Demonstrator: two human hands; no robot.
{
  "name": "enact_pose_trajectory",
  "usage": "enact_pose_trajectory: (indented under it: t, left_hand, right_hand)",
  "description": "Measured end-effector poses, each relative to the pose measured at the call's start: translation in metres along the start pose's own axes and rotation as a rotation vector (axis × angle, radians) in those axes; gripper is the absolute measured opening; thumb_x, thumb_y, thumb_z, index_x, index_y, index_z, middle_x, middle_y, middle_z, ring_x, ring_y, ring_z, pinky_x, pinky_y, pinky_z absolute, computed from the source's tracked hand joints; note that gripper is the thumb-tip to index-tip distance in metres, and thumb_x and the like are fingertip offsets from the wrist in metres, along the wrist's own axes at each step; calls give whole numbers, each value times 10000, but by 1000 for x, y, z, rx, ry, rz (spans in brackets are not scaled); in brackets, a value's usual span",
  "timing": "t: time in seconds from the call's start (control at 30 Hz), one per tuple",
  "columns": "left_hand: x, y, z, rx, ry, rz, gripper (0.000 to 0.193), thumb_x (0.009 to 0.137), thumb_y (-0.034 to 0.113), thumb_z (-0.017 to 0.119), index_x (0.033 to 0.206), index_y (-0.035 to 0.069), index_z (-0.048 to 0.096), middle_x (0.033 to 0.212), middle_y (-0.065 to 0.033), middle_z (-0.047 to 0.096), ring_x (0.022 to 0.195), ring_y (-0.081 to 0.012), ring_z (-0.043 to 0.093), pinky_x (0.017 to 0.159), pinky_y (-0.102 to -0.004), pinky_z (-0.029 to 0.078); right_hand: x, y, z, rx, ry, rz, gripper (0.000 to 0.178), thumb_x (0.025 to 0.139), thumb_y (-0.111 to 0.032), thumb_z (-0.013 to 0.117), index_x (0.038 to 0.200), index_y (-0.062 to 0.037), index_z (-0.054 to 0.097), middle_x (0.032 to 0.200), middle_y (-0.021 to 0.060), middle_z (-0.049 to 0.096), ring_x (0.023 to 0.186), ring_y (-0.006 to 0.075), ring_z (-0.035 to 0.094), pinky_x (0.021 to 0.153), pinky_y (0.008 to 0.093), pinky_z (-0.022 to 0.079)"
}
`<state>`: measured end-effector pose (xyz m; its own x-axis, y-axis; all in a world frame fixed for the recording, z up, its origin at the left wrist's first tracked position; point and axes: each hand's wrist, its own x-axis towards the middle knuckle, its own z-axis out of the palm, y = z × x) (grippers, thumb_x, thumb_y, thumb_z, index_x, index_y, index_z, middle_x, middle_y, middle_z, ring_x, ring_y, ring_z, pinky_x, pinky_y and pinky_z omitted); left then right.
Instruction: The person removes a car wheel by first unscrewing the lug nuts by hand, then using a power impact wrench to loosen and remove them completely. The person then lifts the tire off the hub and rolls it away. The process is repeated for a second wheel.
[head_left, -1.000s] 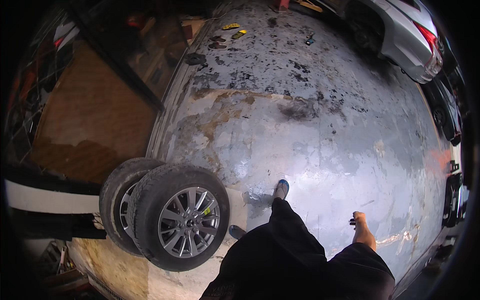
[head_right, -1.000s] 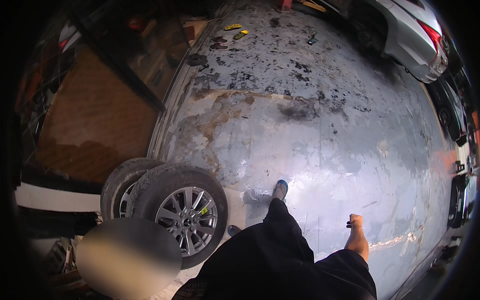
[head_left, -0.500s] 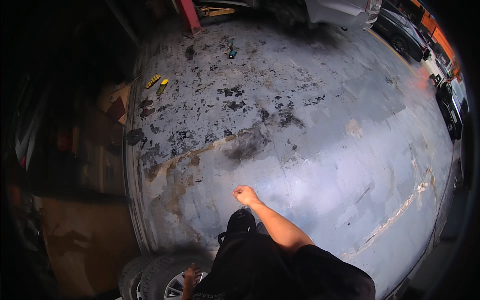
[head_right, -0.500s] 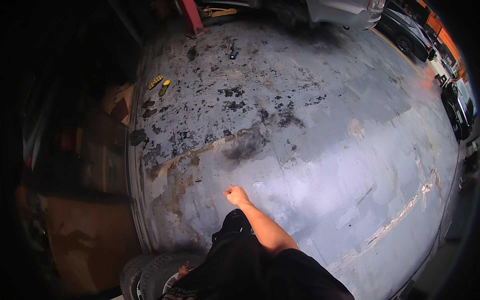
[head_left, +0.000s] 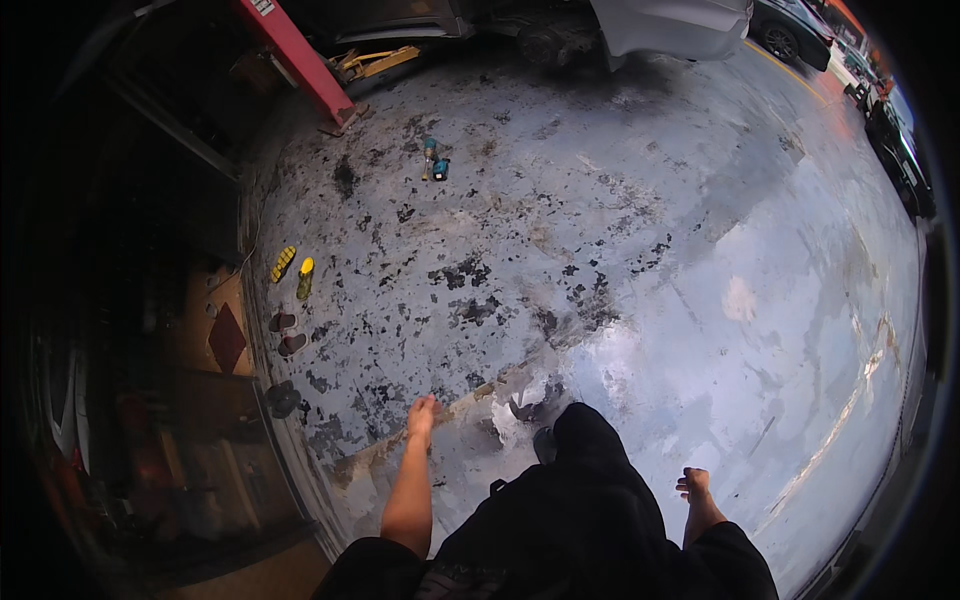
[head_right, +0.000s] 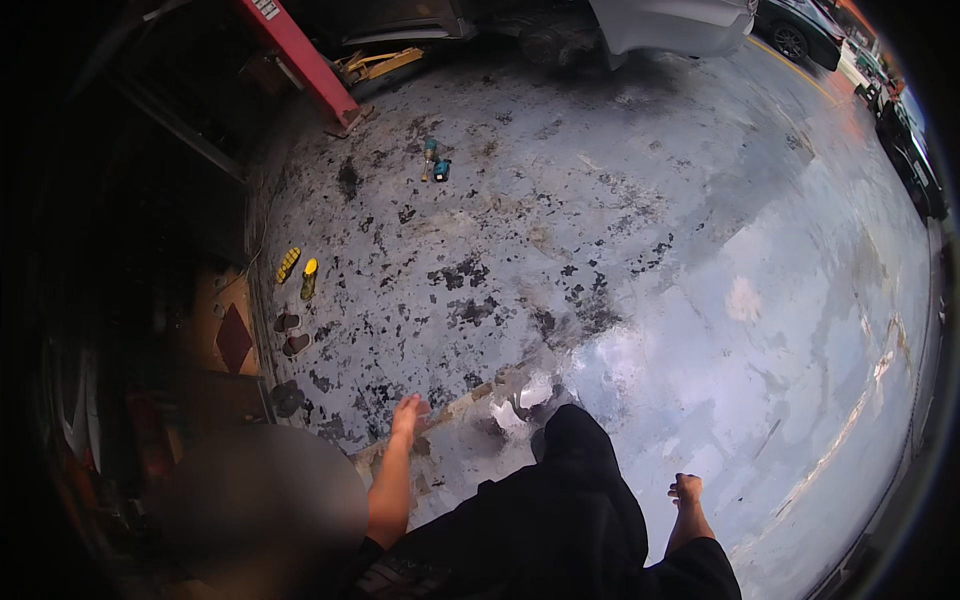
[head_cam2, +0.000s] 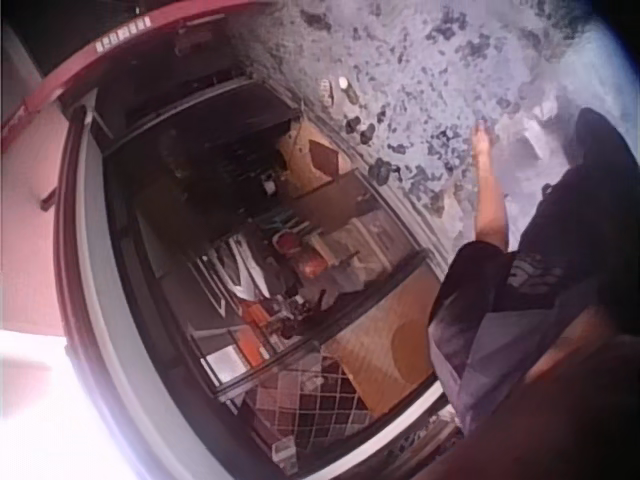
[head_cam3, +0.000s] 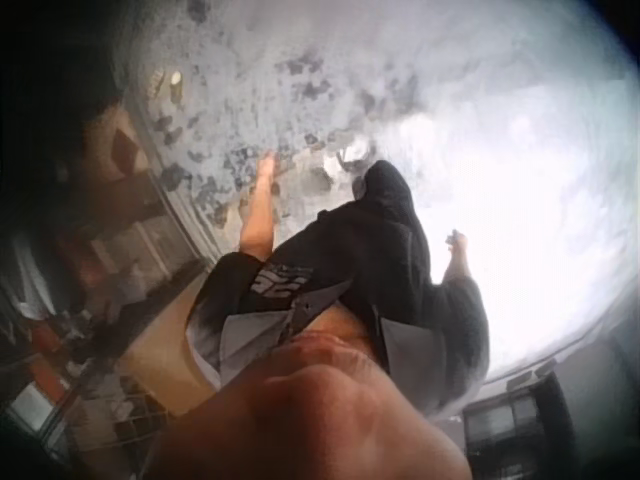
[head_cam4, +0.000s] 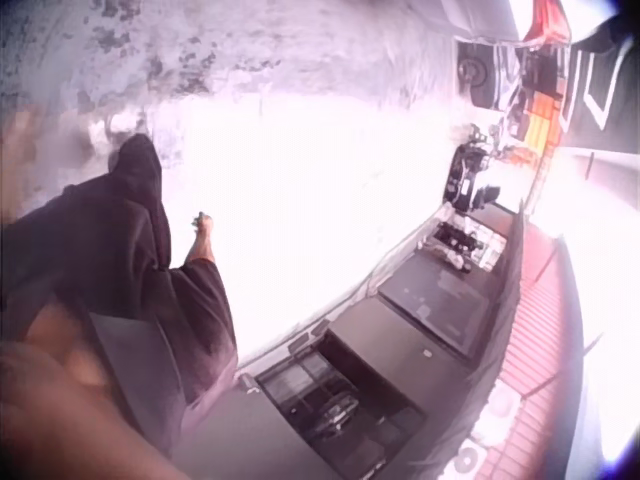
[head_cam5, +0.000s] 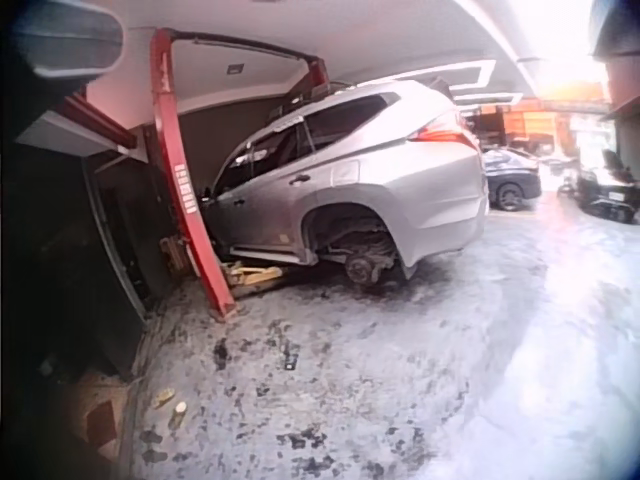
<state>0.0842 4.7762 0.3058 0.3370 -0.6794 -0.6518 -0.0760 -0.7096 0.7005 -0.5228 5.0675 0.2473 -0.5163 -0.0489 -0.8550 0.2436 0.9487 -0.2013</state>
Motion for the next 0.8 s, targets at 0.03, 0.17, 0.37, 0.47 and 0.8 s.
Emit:
enact_pose_trajectory:
  t: [0.03, 0.17, 0.37, 0.47, 0.8]
  left_hand:
    - [39, 74, 9, -44, -70, 106, 377, 913, 356, 534, 1133, 50, 547, 1034, -93, 640, 948, -201, 613, 783, -338, 464]
    - [132, 283, 60, 53, -136, 421, 390, 919, 367, 519, 1140, 47, 546, 1031, -97, 637, 949, -186, 607, 825, -335, 452]
    - [250, 303, 103, 119, -174, 73, 354, 908, 360, 541, 1106, 67, 558, 1014, -80, 647, 915, -192, 619, 790, -348, 460]
    - [265, 223, 95, -39, -60, -364, 378, 879, 405, 552, 1065, 76, 565, 922, -73, 663, 778, -190, 637, 667, -328, 464]
    - [494, 325, 134, 349, -304, -913, 441, 867, 384, 559, 1161, 57, 533, 998, -81, 657, 864, -205, 630, 664, -377, 475]
  right_hand:
    - [5, -2, 7, 27, -2, 45, 166, 826, -159, 505, 936, -46, 558, 841, 171, 640, 620, 293, 624, 563, 457, 437]
    - [-20, -88, 86, 172, -25, 164, 166, 817, -127, 521, 923, -4, 554, 723, 135, 619, 566, 277, 612, 509, 443, 433]
    - [-6, -377, 206, 42, -191, -48, 257, 841, -192, 574, 1021, -9, 592, 790, 122, 653, 574, 236, 622, 478, 361, 454]
    - [-19, -593, 246, -5, -247, -294, 251, 881, -199, 533, 1052, -21, 578, 820, 115, 656, 667, 231, 640, 561, 362, 473]
    - [-6, -868, 374, 59, -44, -405, 209, 852, -166, 591, 934, 24, 625, 705, 88, 645, 549, 163, 612, 468, 272, 449]
